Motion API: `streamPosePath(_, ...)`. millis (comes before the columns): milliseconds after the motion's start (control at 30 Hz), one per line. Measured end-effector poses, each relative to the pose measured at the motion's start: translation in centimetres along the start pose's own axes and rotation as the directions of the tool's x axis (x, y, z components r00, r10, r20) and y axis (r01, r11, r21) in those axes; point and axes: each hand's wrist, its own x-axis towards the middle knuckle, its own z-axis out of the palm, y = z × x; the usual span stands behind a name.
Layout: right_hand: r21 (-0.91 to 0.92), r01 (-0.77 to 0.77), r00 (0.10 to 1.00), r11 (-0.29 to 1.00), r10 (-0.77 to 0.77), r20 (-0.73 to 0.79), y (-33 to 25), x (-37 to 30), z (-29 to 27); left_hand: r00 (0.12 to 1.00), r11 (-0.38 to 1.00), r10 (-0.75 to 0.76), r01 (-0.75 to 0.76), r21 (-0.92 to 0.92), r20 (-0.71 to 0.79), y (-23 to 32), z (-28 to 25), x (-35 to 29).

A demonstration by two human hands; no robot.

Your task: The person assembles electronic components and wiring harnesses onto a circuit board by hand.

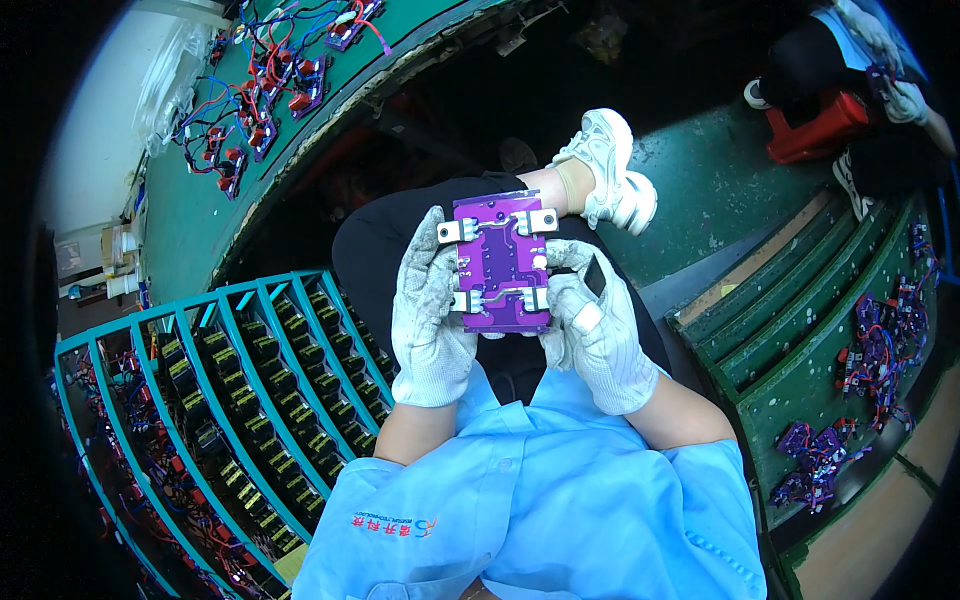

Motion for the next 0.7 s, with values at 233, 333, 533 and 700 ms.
streamPosePath(233,0.0,0.001,0.997,1.0,-0.001,0.079,0.2,-0.1,-0.6,0.998,1.0,0.01,-0.01,-0.013,0.065,0.3,-0.3,-0.2)
streamPosePath(333,0.047,-0.011,1.0,0.999,0.011,-0.005,0.3,-0.1,-0.1,0.995,0.995,-0.03,0.039,-0.087,0.097,0.3,-0.8,0.0)
streamPosePath(533,0.107,0.0,0.998,0.994,-0.006,0.056,0.9,-0.3,-0.6,0.994,1.0,-0.001,0.004,-0.023,0.106,1.1,0.4,-0.9)
streamPosePath(700,0.072,-0.022,0.999,0.997,0.019,0.042,0.8,-0.4,-0.6,0.99,0.999,-0.004,0.0,0.035,0.14,1.5,0.6,-0.9)
